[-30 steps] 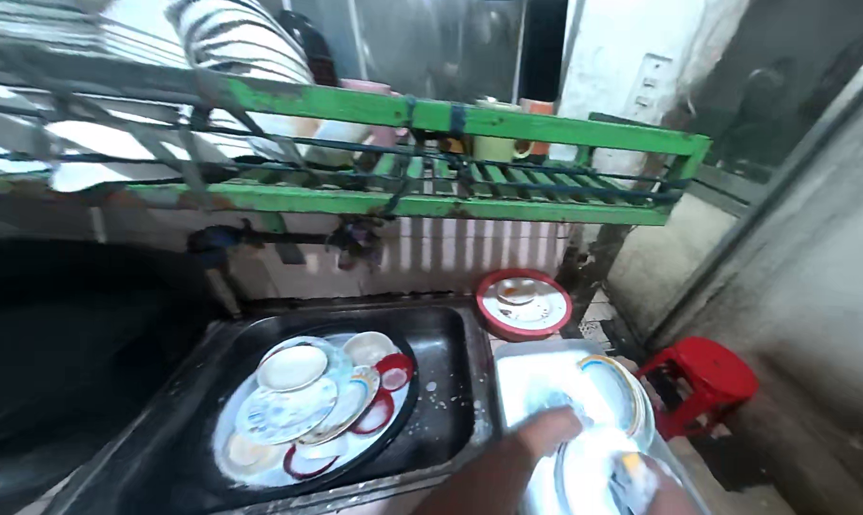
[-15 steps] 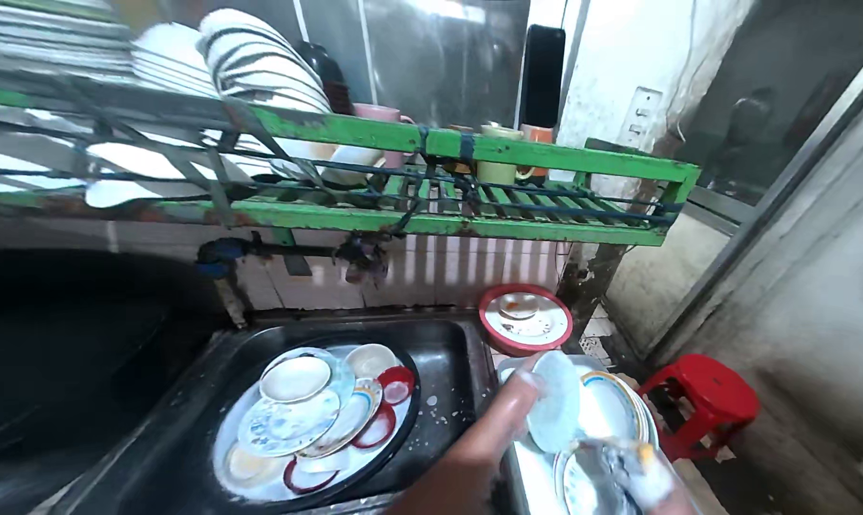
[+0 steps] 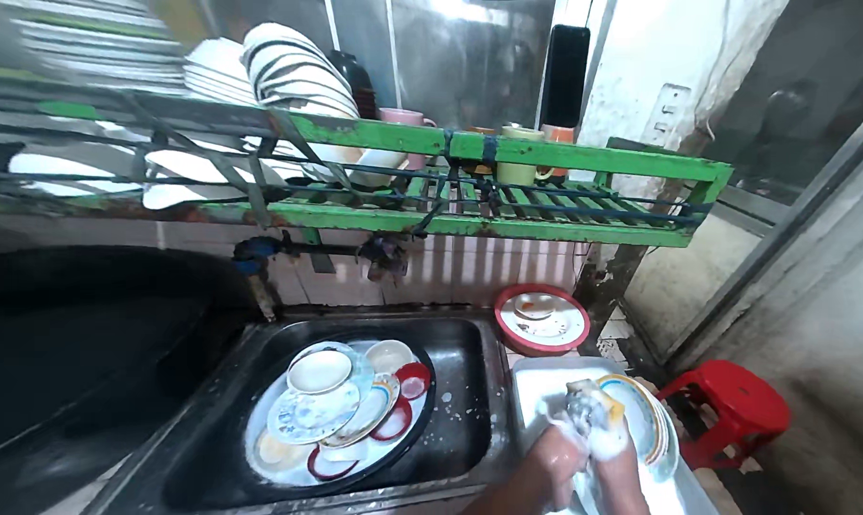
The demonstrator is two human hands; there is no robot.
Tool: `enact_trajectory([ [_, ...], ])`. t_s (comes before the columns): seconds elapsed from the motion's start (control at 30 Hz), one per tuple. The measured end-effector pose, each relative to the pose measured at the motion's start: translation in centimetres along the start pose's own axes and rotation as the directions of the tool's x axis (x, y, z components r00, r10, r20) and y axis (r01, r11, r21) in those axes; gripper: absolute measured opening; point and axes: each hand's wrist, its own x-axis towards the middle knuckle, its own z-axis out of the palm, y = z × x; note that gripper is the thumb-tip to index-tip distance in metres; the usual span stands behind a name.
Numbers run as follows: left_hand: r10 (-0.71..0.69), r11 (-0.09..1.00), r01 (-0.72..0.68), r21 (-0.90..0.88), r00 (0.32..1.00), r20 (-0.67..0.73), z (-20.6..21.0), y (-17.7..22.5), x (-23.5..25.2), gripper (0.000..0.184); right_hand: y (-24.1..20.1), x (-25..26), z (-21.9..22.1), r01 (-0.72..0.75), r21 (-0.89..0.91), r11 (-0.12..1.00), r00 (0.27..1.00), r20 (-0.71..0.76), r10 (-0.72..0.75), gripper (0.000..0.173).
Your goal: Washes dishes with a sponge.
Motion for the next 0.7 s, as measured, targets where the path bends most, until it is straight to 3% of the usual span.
enact_trajectory([
  [0.07, 0.022, 1.000, -0.022, -0.004, 0.999, 0.034, 0.5, -0.9, 0.4, 0.072, 1.4, 2.6, -1.2, 0.003, -0.127, 0.992, 1.000, -0.026, -0.007, 0.051],
  [0.1, 0.080, 0.996, -0.077, -0.046, 0.995, 0.065, 0.9, -1.4, 0.7, 0.076, 1.9, 3.4, -1.6, 0.016, -0.149, 0.989, 0.998, -0.064, -0.026, 0.049],
  [0.17, 0.221, 0.968, -0.216, -0.129, 0.975, 0.026, 1.9, -1.8, 1.5, 0.057, 1.7, 2.6, -1.4, 0.064, -0.080, 0.995, 0.993, -0.096, -0.072, 0.048],
  [0.23, 0.306, 0.945, -0.312, -0.096, 0.949, -0.072, 2.1, -1.0, 1.8, 0.048, 0.4, 0.1, -0.9, 0.053, -0.038, 0.998, 0.999, 0.004, -0.053, 0.053],
  [0.33, 0.330, 0.911, -0.379, -0.160, 0.906, -0.265, 1.5, 0.5, 2.2, 0.044, 0.6, -0.2, -1.9, 0.103, -0.246, 0.964, 0.976, 0.211, -0.050, 0.059],
  [0.47, 0.320, 0.888, -0.393, -0.237, 0.901, -0.293, 2.5, -0.8, 1.8, 0.044, 1.6, 2.9, -4.2, 0.124, -0.445, 0.887, 0.961, 0.275, 0.003, 0.061],
  [0.57, 0.312, 0.926, -0.358, -0.118, 0.904, -0.291, 4.4, -2.2, 0.4, 0.045, 0.1, 0.7, -4.0, 0.130, -0.307, 0.943, 0.962, 0.269, -0.045, 0.062],
  [0.63, 0.331, 0.935, -0.353, -0.035, 0.904, -0.270, 5.3, -2.7, -0.8, 0.044, 0.6, 1.9, -3.9, 0.133, -0.196, 0.972, 0.968, 0.238, -0.084, 0.053],
  [0.7, 0.417, 0.909, -0.414, 0.055, 0.892, -0.175, 5.2, -2.6, -1.5, 0.048, 1.5, 4.8, -4.4, -0.009, -0.037, 0.999, 0.981, 0.193, 0.015, 0.046],
])
